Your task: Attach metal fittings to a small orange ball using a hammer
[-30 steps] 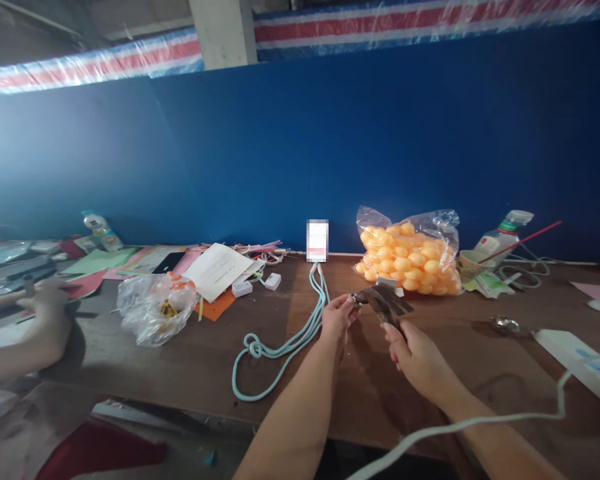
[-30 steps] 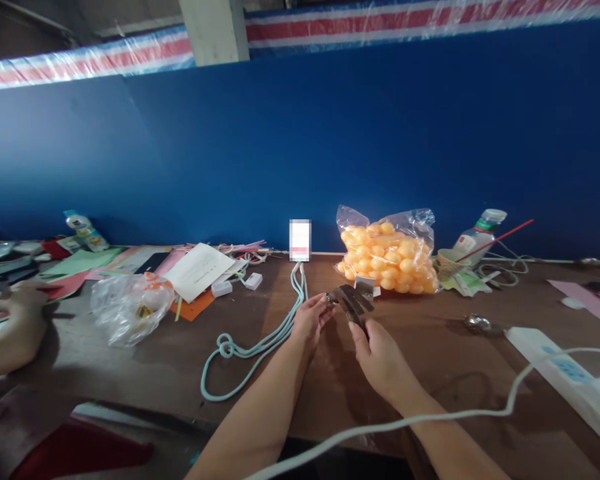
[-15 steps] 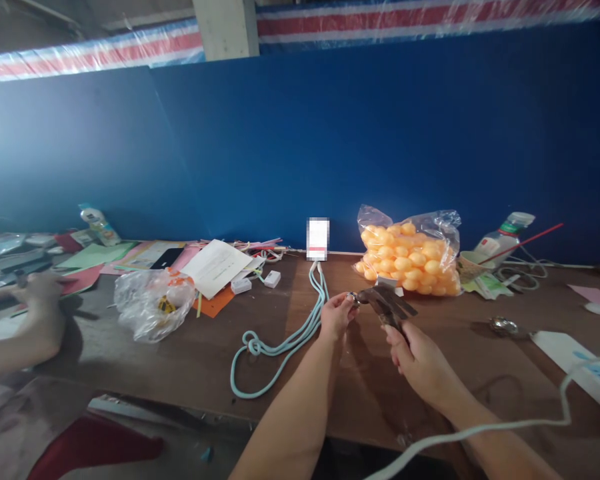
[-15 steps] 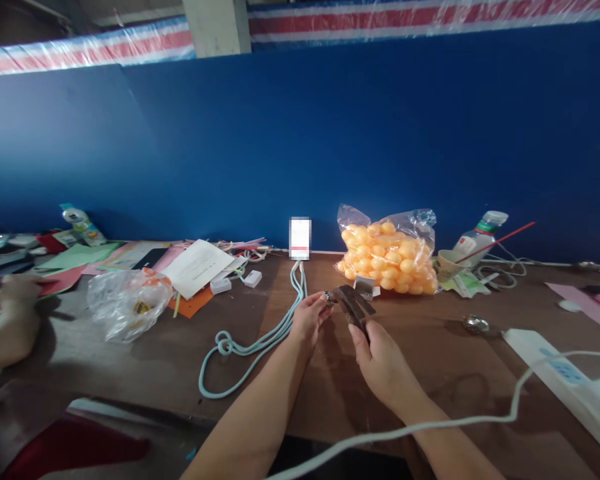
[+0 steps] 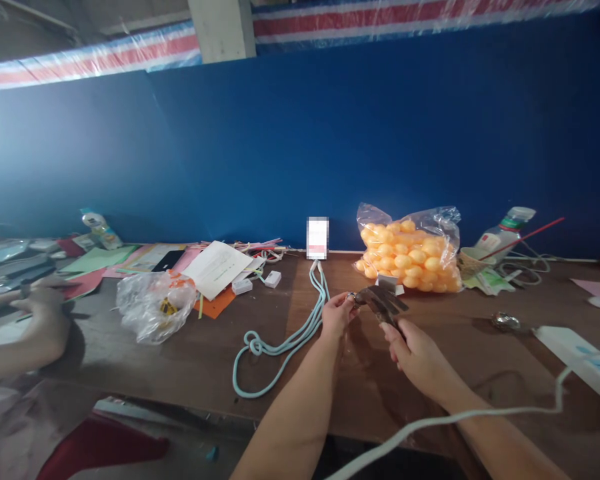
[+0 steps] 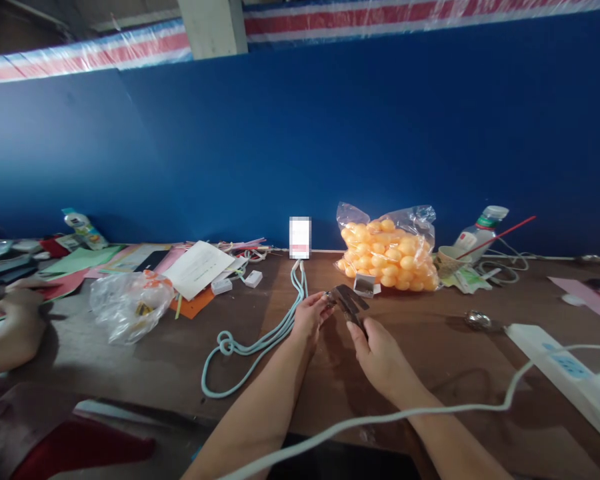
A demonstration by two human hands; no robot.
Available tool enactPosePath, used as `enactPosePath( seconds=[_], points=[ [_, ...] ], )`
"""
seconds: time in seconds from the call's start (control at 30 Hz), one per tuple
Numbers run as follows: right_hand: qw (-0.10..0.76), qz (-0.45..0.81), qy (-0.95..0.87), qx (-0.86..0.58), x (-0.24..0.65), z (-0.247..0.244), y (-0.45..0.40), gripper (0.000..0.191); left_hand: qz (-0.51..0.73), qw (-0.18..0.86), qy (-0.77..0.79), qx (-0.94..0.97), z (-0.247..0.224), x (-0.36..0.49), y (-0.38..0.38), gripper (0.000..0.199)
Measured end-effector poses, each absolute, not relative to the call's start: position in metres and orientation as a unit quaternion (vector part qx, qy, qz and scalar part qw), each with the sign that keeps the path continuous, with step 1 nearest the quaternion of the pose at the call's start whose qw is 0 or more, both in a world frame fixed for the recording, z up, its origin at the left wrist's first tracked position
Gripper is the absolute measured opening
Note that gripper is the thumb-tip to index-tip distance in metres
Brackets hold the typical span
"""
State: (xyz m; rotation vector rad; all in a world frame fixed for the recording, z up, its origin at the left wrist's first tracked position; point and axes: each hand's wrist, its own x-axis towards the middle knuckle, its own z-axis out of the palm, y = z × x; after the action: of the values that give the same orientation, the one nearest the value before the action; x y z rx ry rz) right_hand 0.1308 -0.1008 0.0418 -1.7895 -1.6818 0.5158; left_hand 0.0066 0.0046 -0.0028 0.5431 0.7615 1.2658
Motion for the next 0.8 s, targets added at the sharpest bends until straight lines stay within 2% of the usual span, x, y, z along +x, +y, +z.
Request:
enactPosePath(
  seconds=[0.47,0.8],
  points=[
    [0.345,0.208,-0.624,-0.669,0.136,0.042,-0.104,0.038,0.574,0.708,0.34,0.233,0.005,0.005,0.001,0.027],
    [0.322,0.183,-0.636,-0.677,0.142,0.041,-0.107,0.035,0.579,0.726,0.3,0.219,0.008,0.003,-0.002,0.027]
  ],
)
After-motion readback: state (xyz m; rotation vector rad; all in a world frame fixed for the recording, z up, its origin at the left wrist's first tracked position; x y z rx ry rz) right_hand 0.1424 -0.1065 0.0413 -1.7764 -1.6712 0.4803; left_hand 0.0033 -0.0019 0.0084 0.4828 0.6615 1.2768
